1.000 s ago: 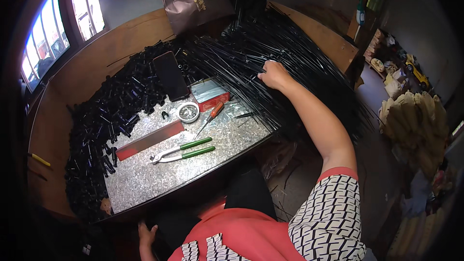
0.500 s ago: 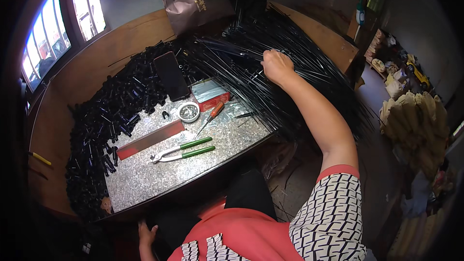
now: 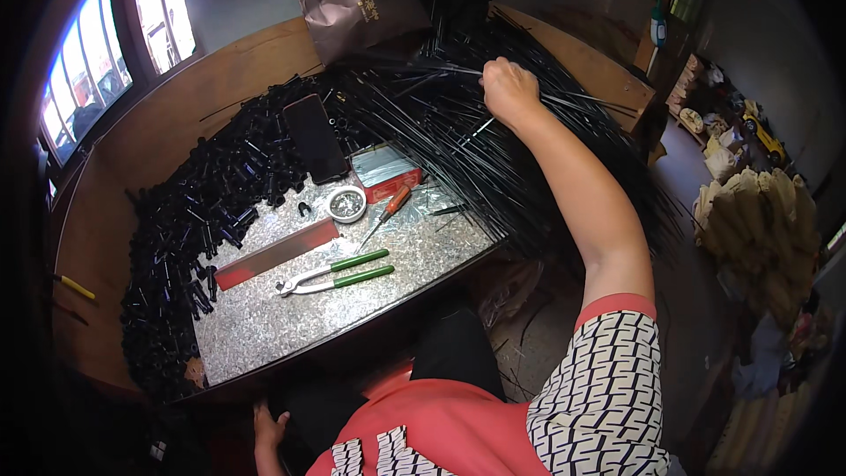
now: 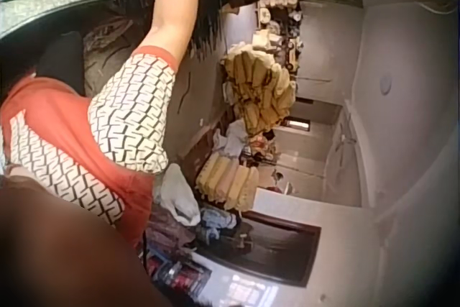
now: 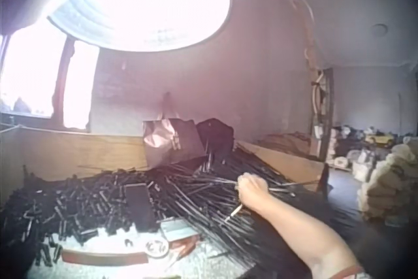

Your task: Bundling multiple black plastic cables together using ties and pliers at an assembly station.

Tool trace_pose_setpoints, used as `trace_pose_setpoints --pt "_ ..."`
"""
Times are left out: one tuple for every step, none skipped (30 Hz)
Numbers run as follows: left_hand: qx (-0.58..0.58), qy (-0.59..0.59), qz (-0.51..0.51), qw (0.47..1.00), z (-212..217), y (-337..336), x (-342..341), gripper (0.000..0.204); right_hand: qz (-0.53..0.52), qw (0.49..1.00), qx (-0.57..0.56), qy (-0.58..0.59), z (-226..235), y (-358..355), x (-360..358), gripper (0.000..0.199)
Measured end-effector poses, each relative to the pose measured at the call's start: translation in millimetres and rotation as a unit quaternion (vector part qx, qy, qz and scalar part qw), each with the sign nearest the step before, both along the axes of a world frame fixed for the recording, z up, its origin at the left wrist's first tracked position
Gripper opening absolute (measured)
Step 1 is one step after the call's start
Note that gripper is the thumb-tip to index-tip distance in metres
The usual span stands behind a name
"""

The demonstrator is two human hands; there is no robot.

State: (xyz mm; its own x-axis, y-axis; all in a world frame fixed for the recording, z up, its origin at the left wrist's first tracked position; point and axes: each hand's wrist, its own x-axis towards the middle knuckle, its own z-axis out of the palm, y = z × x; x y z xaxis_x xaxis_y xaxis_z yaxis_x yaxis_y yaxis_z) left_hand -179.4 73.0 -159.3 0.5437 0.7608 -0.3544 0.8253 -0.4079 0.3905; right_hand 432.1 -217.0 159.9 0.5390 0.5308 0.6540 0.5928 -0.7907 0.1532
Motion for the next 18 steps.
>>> trace_pose_setpoints --pt "0.0 0.0 0.0 1.0 -0.3 0.2 0.4 0.078 0.0 1.0 0.0 0.0 0.4 -0.8 4.3 0.018" --pt "0.001 0.005 0.001 1.0 -0.4 0.0 -0.9 0.078 -0.009 0.999 -0.04 -0.006 2.0 -0.8 7.3 0.018" --pt "0.003 0.011 0.001 1.0 -0.7 0.1 -1.9 0.078 -0.019 0.997 -0.08 -0.011 4.5 0.2 10.1 0.017" --pt "0.003 0.012 0.001 1.0 -2.6 0.7 -4.0 0.078 -0.037 0.997 -0.058 0.031 10.4 2.6 14.6 0.019" --pt "0.006 0.013 -0.002 1.0 -5.6 1.8 -7.5 0.078 -0.042 0.997 -0.056 -0.02 18.3 5.7 13.1 0.022" --pt "0.007 0.013 -0.008 1.0 -5.4 0.3 -7.3 0.077 -0.046 0.997 -0.055 -0.036 26.9 4.5 13.9 0.023" --pt "0.006 0.013 -0.008 1.0 -3.7 -1.0 -5.6 0.077 -0.05 0.996 -0.054 -0.052 34.9 2.8 16.9 0.024" --pt "-0.003 0.016 0.001 1.0 4.2 -4.2 -2.7 0.076 -0.058 0.996 -0.071 -0.01 40.1 3.0 21.6 0.022" --pt "-0.011 0.018 0.005 1.0 8.2 -3.8 1.0 0.075 -0.059 0.996 -0.071 -0.01 47.5 0.2 25.0 0.022" --pt "-0.011 0.018 0.003 1.0 7.6 -2.7 1.2 0.075 -0.057 0.996 -0.07 -0.025 55.5 -2.9 27.4 0.021" --pt "-0.013 0.009 -0.006 1.0 6.8 -2.1 0.3 0.075 -0.053 0.995 -0.068 -0.041 64.3 -4.0 28.6 0.021" --pt "-0.014 0.002 -0.014 1.0 6.7 -3.9 -1.7 0.074 -0.052 0.995 -0.082 -0.014 72.8 -5.9 27.8 0.02" --pt "-0.015 0.003 -0.012 1.0 7.9 -5.6 -1.7 0.074 -0.05 0.995 -0.083 -0.013 79.4 -7.7 29.5 0.02" --pt "-0.013 0.01 -0.013 1.0 10.7 -6.3 -2.3 0.074 -0.058 0.993 -0.096 0.02 85.1 -9.0 30.1 0.021" --pt "-0.011 0.015 -0.015 1.0 12.0 -5.4 -1.3 0.074 -0.068 0.99 -0.109 0.052 94.2 -7.4 21.0 0.021" --pt "-0.011 0.017 -0.015 1.0 12.3 -3.8 -1.8 0.074 -0.114 0.983 -0.131 0.065 110.9 -3.9 13.2 0.03" --pt "-0.015 0.015 -0.016 1.0 12.8 -2.4 -2.1 0.074 -0.115 0.986 -0.117 0.041 120.2 -5.9 12.0 0.029" --pt "-0.021 0.014 -0.018 1.0 12.7 -2.6 -3.2 0.074 -0.111 0.988 -0.092 0.047 128.9 -8.2 7.9 0.028"
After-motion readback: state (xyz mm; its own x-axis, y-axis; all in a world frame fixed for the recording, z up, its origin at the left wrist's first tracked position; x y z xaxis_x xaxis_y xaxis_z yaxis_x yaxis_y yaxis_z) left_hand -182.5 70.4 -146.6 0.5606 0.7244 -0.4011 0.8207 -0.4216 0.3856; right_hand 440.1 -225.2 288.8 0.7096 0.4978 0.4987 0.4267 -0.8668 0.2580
